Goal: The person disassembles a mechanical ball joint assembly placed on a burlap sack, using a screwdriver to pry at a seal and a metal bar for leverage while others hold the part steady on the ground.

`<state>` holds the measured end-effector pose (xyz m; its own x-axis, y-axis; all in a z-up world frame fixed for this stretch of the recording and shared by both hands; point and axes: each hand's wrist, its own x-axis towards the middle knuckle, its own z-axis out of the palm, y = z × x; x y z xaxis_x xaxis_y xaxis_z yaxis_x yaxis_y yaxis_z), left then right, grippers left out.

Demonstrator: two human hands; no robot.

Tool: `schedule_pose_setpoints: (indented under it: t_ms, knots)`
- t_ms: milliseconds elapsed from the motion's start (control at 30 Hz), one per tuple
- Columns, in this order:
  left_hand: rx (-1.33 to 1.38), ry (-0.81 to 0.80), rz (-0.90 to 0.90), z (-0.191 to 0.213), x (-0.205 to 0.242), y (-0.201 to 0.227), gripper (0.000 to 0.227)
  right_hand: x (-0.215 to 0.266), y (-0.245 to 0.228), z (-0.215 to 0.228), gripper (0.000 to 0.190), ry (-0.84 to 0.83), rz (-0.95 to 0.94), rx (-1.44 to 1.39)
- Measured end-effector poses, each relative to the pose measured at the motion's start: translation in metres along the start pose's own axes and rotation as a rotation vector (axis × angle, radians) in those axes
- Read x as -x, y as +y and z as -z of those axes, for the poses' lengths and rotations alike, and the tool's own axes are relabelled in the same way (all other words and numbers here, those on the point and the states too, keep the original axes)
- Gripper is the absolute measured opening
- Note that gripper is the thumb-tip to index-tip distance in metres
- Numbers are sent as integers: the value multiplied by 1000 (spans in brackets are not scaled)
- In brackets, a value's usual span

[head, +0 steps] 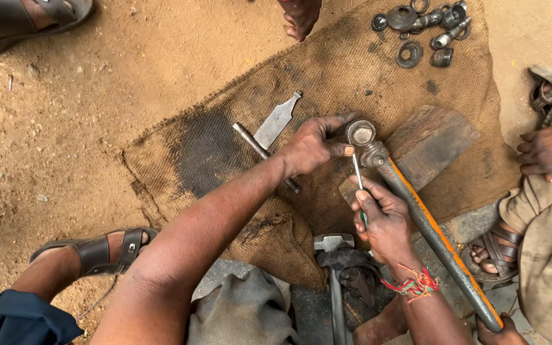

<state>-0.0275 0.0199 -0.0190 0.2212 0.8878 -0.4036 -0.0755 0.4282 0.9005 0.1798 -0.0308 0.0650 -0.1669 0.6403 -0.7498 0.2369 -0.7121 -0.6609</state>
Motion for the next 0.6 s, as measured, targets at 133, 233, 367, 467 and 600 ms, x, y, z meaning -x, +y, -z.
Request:
schedule_pose_setpoints:
  t_ms: [133,233,367,467,600]
  knots:
    - [105,-31,21,3,-4,-6,64,-3,5,-7,33,-82,3,-267]
    - [96,-40,49,4,-2,-7,64,-5,11,-11,33,-88,-34,-413]
    - [184,-60,-28,2,-7,-18,64,-12,29,-49,34,100,131,-289]
    - [191,17,116,-1,-12,-19,47,-25,12,-57,32,169,163,-219]
    - [37,-43,126,7,-3,-2,45,-36,-31,-40,22,85,64,-298]
